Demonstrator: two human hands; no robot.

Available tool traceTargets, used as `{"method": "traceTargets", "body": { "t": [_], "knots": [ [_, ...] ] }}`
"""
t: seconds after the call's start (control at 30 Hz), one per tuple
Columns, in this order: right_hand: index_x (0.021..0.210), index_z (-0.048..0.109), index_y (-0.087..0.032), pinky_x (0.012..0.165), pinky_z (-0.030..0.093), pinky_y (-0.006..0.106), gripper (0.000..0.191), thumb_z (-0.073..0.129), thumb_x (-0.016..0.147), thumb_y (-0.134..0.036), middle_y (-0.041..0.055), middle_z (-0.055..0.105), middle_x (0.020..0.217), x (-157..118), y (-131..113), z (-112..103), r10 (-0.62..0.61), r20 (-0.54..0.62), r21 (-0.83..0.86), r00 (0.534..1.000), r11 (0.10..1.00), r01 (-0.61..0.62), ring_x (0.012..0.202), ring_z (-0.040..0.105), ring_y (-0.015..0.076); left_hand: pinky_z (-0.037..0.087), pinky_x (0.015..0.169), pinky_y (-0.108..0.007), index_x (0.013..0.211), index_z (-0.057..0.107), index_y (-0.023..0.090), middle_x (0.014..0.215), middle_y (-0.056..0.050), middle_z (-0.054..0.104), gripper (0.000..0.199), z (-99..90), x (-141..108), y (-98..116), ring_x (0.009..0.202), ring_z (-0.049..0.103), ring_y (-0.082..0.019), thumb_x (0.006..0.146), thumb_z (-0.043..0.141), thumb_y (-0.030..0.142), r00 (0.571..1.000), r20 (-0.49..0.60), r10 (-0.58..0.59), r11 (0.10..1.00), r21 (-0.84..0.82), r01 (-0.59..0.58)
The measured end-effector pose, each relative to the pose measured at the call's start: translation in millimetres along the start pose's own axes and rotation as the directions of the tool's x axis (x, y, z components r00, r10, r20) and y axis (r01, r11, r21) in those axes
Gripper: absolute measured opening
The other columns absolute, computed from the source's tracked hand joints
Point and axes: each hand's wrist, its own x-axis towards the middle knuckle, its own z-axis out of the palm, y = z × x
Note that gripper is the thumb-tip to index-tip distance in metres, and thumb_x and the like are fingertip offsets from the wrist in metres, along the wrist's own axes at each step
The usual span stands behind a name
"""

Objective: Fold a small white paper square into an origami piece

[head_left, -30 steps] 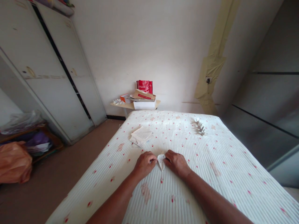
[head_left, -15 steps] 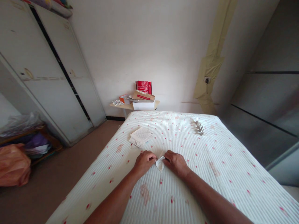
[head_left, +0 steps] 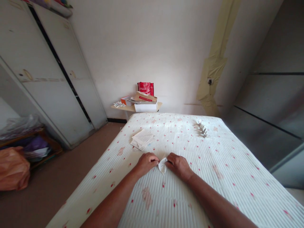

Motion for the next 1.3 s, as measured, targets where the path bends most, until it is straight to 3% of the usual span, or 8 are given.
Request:
{"method": "traceTargets", "body": {
  "t": [0.17,0.37,0.77,1.07,1.3],
  "knots": [
    [0.072,0.057,-0.017,0.055,0.027,0.020,0.017,0.047,0.085,-0.023,-0.0001,0.058,0.076,0.6,0.2,-0.6,-0.010,-0.002,-0.008,1.000,1.000,0.010,0.066,0.055,0.0096,0.036,0.067,-0.021,0.067,0.067,0.018,0.067,0.001,0.063,0.014,3.3,-0.9,2.3,0.070,0.055,-0.012,0.070,0.054,0.019,0.999,-0.050,0.017,0.999,0.053,-0.014],
    [0.072,0.058,-0.017,0.056,0.028,0.020,0.018,0.047,0.085,-0.024,0.0005,0.059,0.077,0.5,1.3,2.3,0.011,0.009,-0.005,1.000,1.000,-0.011,0.066,0.054,0.0097,0.037,0.070,-0.022,0.076,0.069,0.020,0.073,0.001,0.066,0.016,5.2,1.0,0.7,0.073,0.056,-0.013,0.071,0.054,0.019,0.999,-0.037,0.026,0.997,0.079,-0.023],
    [0.072,0.058,-0.017,0.056,0.028,0.021,0.018,0.047,0.085,-0.023,0.0002,0.058,0.076,0.7,0.2,0.2,0.015,0.007,0.012,1.000,1.000,-0.015,0.067,0.055,0.0097,0.035,0.073,-0.025,0.072,0.067,0.020,0.073,0.001,0.066,0.013,10.5,7.0,4.2,0.075,0.056,-0.014,0.074,0.054,0.021,0.999,-0.030,0.023,0.977,0.214,-0.016],
    [0.074,0.057,-0.018,0.056,0.029,0.021,0.017,0.047,0.085,-0.025,0.0003,0.058,0.078,0.5,0.8,1.6,0.017,0.020,-0.023,1.000,1.000,-0.016,0.067,0.054,0.0099,0.030,0.075,-0.032,0.076,0.057,0.018,0.078,-0.004,0.061,0.009,19.1,-4.0,24.8,0.082,0.051,-0.020,0.077,0.047,0.017,0.994,-0.099,0.040,0.906,0.423,0.005],
    [0.072,0.057,-0.018,0.056,0.028,0.020,0.017,0.047,0.084,-0.024,-0.0001,0.057,0.076,0.1,0.2,1.4,0.011,0.011,-0.017,1.000,1.000,-0.011,0.065,0.053,0.0095,0.029,0.070,-0.029,0.070,0.058,0.019,0.073,0.000,0.061,0.008,18.5,-0.9,22.5,0.077,0.052,-0.017,0.074,0.052,0.021,0.991,-0.133,0.000,0.940,0.339,0.046]
  ]
}}
